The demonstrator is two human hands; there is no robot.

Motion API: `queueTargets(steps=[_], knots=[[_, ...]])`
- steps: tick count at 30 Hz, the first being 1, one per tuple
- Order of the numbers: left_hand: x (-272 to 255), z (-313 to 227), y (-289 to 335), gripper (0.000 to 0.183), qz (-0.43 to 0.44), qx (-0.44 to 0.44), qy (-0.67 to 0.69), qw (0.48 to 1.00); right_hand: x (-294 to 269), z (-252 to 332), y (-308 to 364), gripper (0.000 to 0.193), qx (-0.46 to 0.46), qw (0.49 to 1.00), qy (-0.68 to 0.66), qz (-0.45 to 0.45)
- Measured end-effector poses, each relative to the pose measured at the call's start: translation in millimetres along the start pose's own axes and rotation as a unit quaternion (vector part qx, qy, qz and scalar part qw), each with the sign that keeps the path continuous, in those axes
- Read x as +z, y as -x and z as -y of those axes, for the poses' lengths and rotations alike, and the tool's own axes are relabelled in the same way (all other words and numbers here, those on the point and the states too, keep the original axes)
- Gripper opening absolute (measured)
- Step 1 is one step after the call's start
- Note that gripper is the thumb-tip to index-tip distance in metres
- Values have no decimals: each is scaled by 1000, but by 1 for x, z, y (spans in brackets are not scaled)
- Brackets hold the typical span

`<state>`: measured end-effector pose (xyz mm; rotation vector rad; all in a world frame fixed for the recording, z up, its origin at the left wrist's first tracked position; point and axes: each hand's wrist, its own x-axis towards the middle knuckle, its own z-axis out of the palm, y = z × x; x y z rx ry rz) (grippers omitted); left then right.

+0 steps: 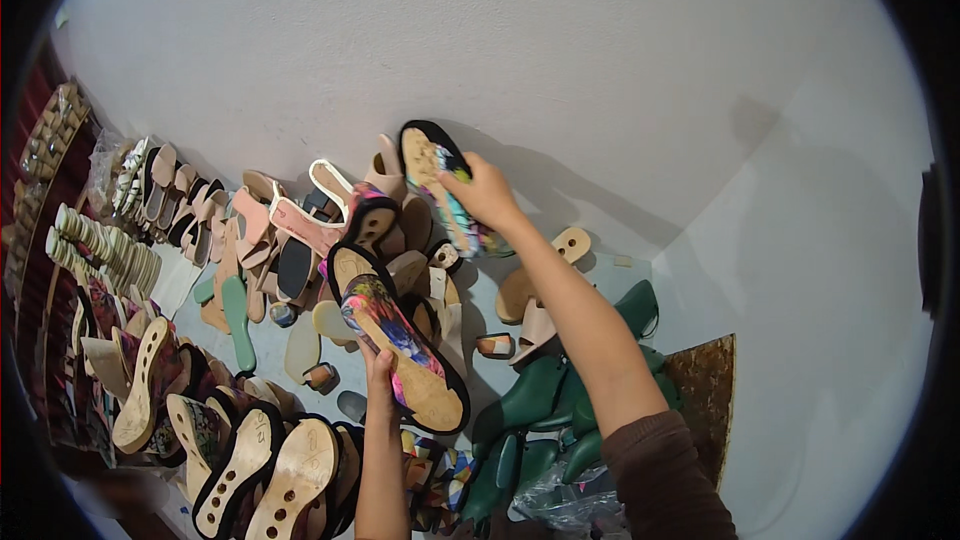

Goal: Organizing and sorting various shoe components including heels, soles, and uppers on a workbench.

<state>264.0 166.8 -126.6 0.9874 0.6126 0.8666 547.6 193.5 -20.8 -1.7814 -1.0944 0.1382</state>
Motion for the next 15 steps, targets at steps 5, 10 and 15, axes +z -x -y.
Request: queueTargets(steps=[5, 10, 15], knots=[[-13, -4, 5, 75, -29, -29, 23, 999, 76, 40, 7, 57, 16, 995, -63, 74], [-9, -21, 4, 77, -18, -97, 68, 993, 117, 37, 5, 51, -55, 994, -68, 58], [-12, -35, 7, 64, -46, -74, 53, 995, 126, 25, 30, 49, -146, 968, -101, 179]])
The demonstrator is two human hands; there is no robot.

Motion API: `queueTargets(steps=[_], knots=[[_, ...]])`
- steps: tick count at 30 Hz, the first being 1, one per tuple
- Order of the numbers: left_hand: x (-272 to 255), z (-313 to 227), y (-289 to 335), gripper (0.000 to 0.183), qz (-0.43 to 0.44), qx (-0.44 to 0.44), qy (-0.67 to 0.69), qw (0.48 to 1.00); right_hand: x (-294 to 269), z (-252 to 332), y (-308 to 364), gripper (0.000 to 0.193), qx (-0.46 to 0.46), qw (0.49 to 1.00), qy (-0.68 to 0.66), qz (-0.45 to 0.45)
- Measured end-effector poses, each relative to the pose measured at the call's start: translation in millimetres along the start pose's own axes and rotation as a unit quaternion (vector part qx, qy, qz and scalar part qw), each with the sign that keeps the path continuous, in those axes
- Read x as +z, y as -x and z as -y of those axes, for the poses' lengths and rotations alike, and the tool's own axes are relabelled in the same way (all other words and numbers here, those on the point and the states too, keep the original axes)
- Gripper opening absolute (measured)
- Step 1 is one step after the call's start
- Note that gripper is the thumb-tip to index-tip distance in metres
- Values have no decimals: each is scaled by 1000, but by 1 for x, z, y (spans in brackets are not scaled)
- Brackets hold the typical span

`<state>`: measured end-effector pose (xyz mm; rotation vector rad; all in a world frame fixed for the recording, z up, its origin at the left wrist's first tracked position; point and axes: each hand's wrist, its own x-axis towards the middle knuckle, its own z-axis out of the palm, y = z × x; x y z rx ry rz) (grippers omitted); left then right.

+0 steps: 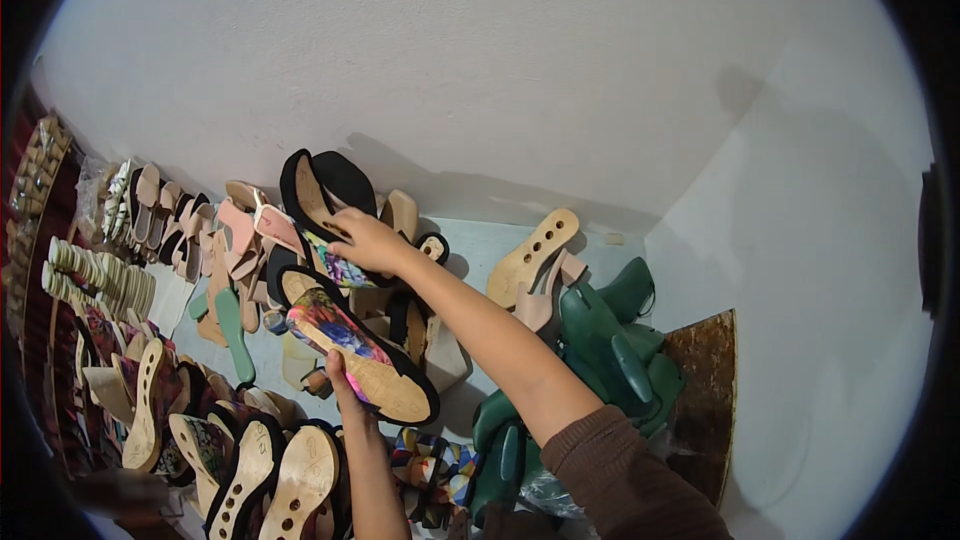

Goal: Organizing and sorting various shoe components including heels, soles, and uppers on a workbench.

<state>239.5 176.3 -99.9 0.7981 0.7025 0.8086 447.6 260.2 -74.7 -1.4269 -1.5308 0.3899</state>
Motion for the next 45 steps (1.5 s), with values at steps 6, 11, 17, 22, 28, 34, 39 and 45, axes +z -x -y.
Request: queueTargets(steps=[6, 11, 17, 22, 28, 34, 39, 45], knots=[[-6, 11, -5, 62, 5, 40, 11, 999, 14, 4, 41, 46, -9, 998, 51, -23], [10, 3, -1, 62, 68, 11, 22, 997, -52, -29, 83, 40, 47, 997, 44, 34], [32, -2, 13, 60, -10, 40, 22, 999, -99, -39, 174, 73, 421, 797, 279, 332], [29, 13, 16, 64, 21, 25, 20, 999, -90, -35, 195, 65, 407, 795, 344, 289], [-17, 27, 11, 64, 46, 40, 21, 998, -112, 18, 175, 41, 351, 896, 268, 54], [-32, 24, 7, 63, -3, 115, 21, 993, -98, 65, 144, 40, 63, 974, 215, -32], [-13, 2, 18, 63, -37, 115, 13, 993, -73, 72, 88, 40, -186, 938, 281, -77], [0, 1, 28, 61, -62, 131, 49, 988, -21, 47, 40, 42, -315, 877, 352, -93]])
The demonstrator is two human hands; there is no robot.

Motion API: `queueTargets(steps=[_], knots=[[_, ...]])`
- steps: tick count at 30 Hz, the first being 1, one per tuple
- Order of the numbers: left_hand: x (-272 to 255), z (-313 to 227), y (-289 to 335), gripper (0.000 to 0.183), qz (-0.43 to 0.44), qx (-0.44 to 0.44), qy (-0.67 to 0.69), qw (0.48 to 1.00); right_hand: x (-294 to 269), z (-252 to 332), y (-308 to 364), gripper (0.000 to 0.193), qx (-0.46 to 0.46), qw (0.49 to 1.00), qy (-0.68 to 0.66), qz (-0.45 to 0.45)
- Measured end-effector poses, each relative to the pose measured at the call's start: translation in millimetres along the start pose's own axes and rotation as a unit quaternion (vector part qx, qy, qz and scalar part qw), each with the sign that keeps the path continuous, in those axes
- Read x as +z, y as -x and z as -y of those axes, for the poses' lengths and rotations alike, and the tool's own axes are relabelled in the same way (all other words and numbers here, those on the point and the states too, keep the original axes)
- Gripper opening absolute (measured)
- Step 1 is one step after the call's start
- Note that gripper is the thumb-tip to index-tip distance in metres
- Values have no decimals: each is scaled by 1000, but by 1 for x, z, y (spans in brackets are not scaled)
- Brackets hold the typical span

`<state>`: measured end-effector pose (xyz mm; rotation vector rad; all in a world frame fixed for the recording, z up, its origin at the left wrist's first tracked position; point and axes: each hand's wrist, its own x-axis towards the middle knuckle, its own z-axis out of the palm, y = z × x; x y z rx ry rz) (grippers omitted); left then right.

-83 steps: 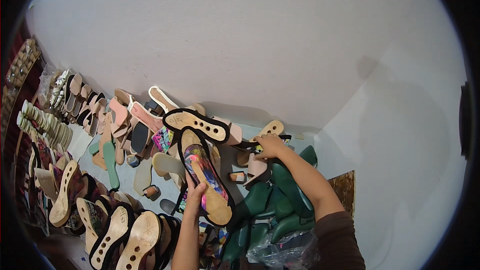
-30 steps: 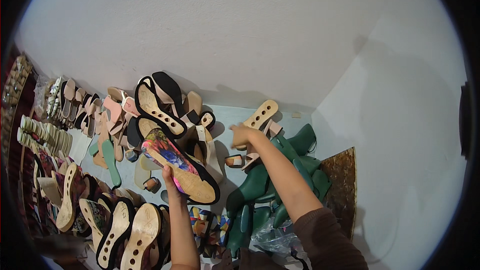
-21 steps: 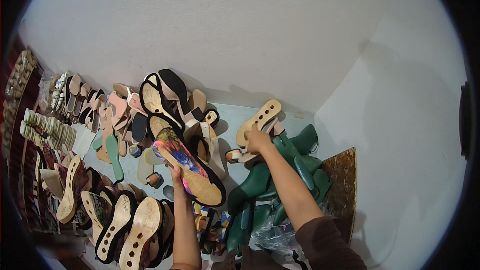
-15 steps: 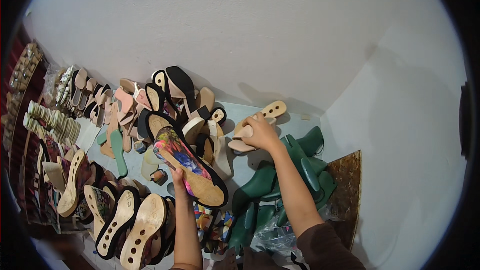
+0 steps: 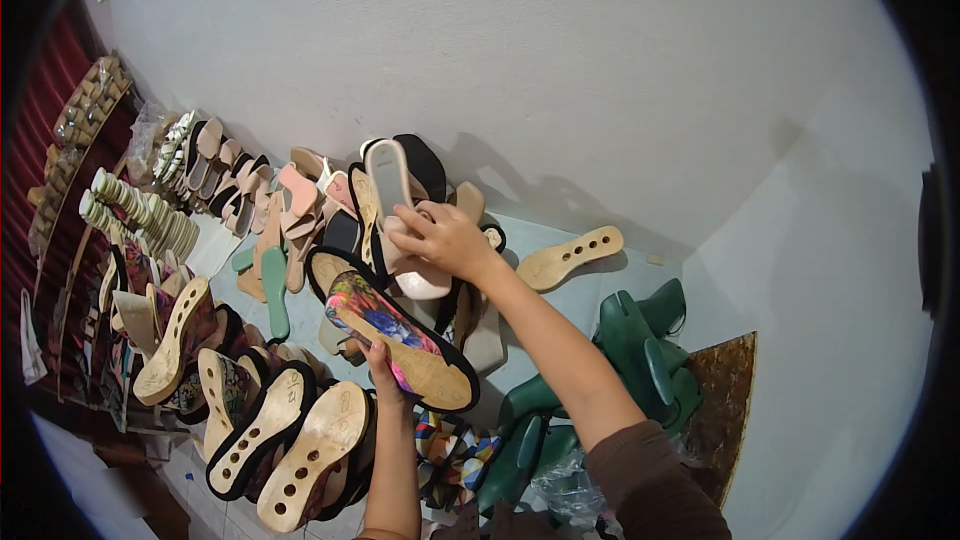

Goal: Organizing and sorting various shoe components including heels, soles, and uppers on a workbench.

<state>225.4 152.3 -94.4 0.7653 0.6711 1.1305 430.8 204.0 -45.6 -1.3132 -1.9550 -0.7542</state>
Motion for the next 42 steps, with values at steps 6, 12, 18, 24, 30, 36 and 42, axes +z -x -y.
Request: queueTargets(steps=[6, 12, 18, 24, 30, 36, 42], knots=[[-4, 3, 0, 60, 10, -8, 33, 999, 46, 3, 17, 86, 403, 888, -161, 151], [-16, 19, -7, 65, -13, -21, 21, 999, 55, 0, 32, 58, 399, 859, -198, 252], [-44, 50, -25, 67, -33, 52, -9, 998, 74, 18, 5, 30, 432, 873, -224, 22], [-34, 37, -19, 74, -81, 46, 8, 996, 106, 4, -69, 35, 532, 776, -338, 35], [-26, 25, -19, 88, -85, 22, 24, 996, 130, -16, -77, 59, 525, 716, -454, 77], [-19, 24, -24, 89, -73, 33, 19, 997, 132, -14, -24, 34, 370, 858, -328, 137], [-28, 21, -24, 91, -64, 32, 7, 997, 62, -42, 22, 13, 378, 881, -271, 88]])
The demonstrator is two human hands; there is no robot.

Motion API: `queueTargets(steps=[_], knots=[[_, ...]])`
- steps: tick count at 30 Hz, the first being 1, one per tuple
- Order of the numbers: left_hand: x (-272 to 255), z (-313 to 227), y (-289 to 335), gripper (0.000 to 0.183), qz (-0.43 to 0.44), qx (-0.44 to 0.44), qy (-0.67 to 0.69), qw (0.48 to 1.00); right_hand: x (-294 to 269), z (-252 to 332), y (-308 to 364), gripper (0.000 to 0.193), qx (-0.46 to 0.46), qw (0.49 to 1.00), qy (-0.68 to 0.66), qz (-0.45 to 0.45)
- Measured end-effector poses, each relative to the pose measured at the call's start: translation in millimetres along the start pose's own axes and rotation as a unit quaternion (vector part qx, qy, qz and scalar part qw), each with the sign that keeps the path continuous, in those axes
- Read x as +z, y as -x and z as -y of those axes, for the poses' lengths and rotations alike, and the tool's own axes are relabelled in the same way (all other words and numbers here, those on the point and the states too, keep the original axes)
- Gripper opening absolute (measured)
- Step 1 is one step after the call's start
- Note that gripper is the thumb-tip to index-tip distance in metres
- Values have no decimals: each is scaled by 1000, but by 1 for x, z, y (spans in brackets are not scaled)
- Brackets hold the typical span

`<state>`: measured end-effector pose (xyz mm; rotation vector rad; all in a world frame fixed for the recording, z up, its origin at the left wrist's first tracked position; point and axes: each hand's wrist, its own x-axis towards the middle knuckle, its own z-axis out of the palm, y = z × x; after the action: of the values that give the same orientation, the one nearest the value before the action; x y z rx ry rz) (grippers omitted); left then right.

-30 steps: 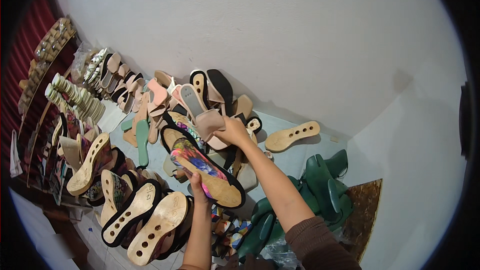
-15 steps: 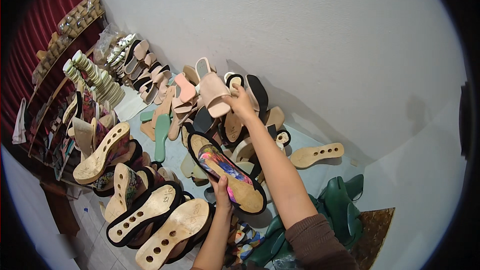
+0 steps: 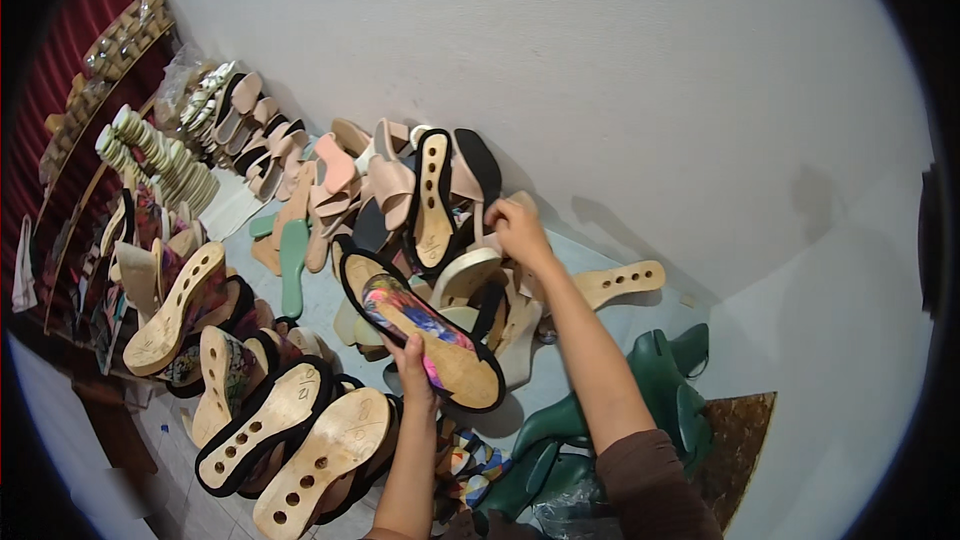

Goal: Organizing and sorting various shoe components including heels, soles, and uppers on a workbench.

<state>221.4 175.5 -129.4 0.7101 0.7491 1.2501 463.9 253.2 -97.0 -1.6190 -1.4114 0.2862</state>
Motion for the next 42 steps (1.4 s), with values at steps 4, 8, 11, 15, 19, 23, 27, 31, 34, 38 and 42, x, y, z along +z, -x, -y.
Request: queueTargets(steps=[4, 8, 11, 15, 19, 23, 27, 31, 34, 38, 42], knots=[[6, -1, 3, 78, 7, 12, -22, 1000, -59, -56, 46, 42, 200, 839, 418, 284], [10, 8, 6, 92, 73, -30, -6, 997, -93, -128, 102, 57, 248, 729, 534, 350], [10, 10, 9, 92, 83, -24, -22, 996, -104, -131, 120, 40, 205, 745, 563, 292], [13, 13, 12, 81, 94, -16, -45, 994, -120, -126, 118, 42, 169, 753, 576, 270], [22, 7, 15, 83, 91, -45, -38, 994, -154, -65, 79, 56, 145, 797, 533, 245], [23, -6, 16, 89, 100, -48, -24, 994, -170, 16, 48, 57, 161, 834, 462, 253], [16, -1, 11, 86, 75, -17, -45, 996, -152, 43, 18, 57, 109, 959, 233, 120], [6, 4, 10, 91, 76, -31, -19, 996, -76, 53, -26, 56, 132, 985, -60, 96], [-3, 10, 7, 94, 81, -54, -9, 995, -21, 62, -56, 57, 121, 985, -118, 30], [-1, -5, 10, 93, 77, -36, -30, 996, 29, 65, -64, 76, 67, 977, 146, 137], [-12, -1, 5, 92, 59, -41, 12, 997, 44, 61, -33, 74, 82, 950, 184, 237]])
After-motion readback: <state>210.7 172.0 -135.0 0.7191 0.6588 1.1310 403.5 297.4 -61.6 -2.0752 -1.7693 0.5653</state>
